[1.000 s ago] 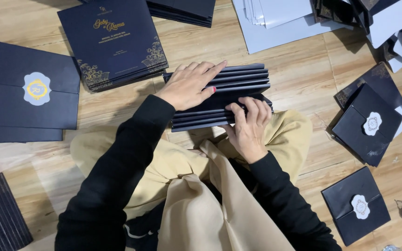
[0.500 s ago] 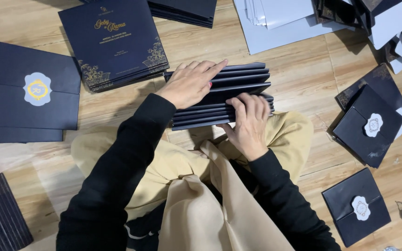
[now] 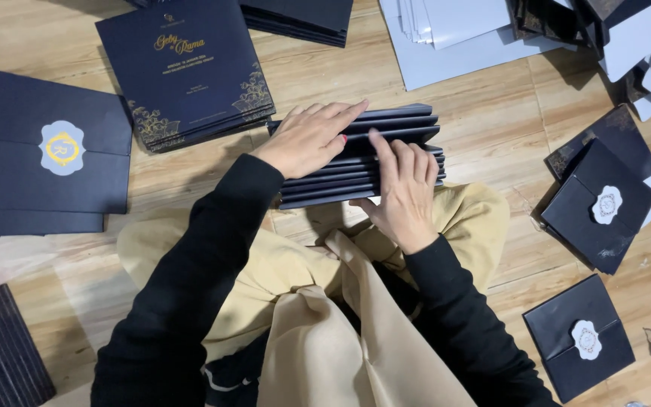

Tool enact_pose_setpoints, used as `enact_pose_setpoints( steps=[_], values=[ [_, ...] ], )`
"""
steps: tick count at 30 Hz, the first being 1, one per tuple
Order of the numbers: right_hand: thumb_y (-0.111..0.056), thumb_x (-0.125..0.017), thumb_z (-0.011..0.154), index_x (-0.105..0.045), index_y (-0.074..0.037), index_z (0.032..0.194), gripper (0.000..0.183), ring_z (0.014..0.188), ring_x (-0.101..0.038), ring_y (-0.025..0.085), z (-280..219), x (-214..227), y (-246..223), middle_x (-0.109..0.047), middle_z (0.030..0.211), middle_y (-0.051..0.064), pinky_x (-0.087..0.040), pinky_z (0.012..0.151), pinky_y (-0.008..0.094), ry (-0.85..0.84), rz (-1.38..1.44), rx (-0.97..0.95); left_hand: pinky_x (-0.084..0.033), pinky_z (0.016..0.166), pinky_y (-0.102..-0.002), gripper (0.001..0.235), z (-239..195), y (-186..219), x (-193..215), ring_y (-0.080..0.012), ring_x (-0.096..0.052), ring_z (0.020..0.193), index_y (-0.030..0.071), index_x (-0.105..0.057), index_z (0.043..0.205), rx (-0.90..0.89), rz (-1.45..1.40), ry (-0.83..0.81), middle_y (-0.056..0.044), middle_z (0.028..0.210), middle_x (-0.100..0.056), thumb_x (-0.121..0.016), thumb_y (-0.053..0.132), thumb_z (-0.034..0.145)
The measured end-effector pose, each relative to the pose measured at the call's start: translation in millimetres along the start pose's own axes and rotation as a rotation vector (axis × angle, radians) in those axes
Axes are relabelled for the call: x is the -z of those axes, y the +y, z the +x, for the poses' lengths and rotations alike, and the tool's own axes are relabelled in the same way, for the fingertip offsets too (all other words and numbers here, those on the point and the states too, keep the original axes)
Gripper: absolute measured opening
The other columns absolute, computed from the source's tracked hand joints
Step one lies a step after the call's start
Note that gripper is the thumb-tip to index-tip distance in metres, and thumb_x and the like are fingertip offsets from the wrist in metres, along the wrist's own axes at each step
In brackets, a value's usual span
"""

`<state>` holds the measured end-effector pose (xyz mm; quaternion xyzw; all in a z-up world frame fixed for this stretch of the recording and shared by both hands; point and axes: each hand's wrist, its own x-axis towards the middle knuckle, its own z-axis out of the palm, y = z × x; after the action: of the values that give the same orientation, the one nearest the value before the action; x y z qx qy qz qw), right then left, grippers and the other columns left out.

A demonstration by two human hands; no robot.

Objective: The person sits on the floor and repeatedly folds dark blue invitation cards by hand. They pick up stacks, fold each card, and place the folded cards into a growing pile.

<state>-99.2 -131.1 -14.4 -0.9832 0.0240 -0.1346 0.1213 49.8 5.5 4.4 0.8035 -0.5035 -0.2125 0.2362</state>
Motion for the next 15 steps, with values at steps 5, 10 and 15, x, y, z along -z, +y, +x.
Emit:
enact_pose_setpoints(
  steps=[5, 10, 15],
  values=[
    [-0.035, -0.085, 0.036, -0.041, -0.013, 0.127, 0.103, 0.108, -0.031, 0.031, 4, -3, 3, -0.035, 0.109, 0.011, -0.017, 0.098, 0.047, -0.015, -0.034, 0.006, -0.031, 0.089, -0.043, 0.053, -5, 5, 6, -0.0318, -0.041, 0.118, 0.015, -0.026, 0.140, 0.020, -0.054, -0.007, -0.010, 0.135, -0.040, -0.029, 0.022, 0.087],
    [-0.032, -0.086, 0.037, -0.040, -0.008, 0.119, 0.097, 0.118, -0.027, 0.034, 8, -1, 1, -0.035, 0.119, 0.015, -0.011, 0.105, 0.049, -0.024, 0.029, 0.022, -0.031, 0.091, -0.043, 0.053, -2, 1, 6, -0.0312, -0.041, 0.119, 0.016, -0.027, 0.140, 0.031, -0.083, 0.001, -0.010, 0.135, -0.041, -0.027, 0.026, 0.088],
    [-0.034, -0.087, 0.038, -0.025, -0.004, 0.137, 0.121, 0.112, -0.034, 0.032, 16, 7, -1, -0.041, 0.114, 0.017, -0.014, 0.104, 0.047, -0.103, -0.070, 0.018, -0.030, 0.092, -0.043, 0.053, -5, 4, 9, -0.0314, -0.040, 0.120, 0.017, -0.027, 0.140, 0.039, -0.123, -0.011, -0.009, 0.135, -0.041, -0.026, 0.029, 0.088]
  ],
)
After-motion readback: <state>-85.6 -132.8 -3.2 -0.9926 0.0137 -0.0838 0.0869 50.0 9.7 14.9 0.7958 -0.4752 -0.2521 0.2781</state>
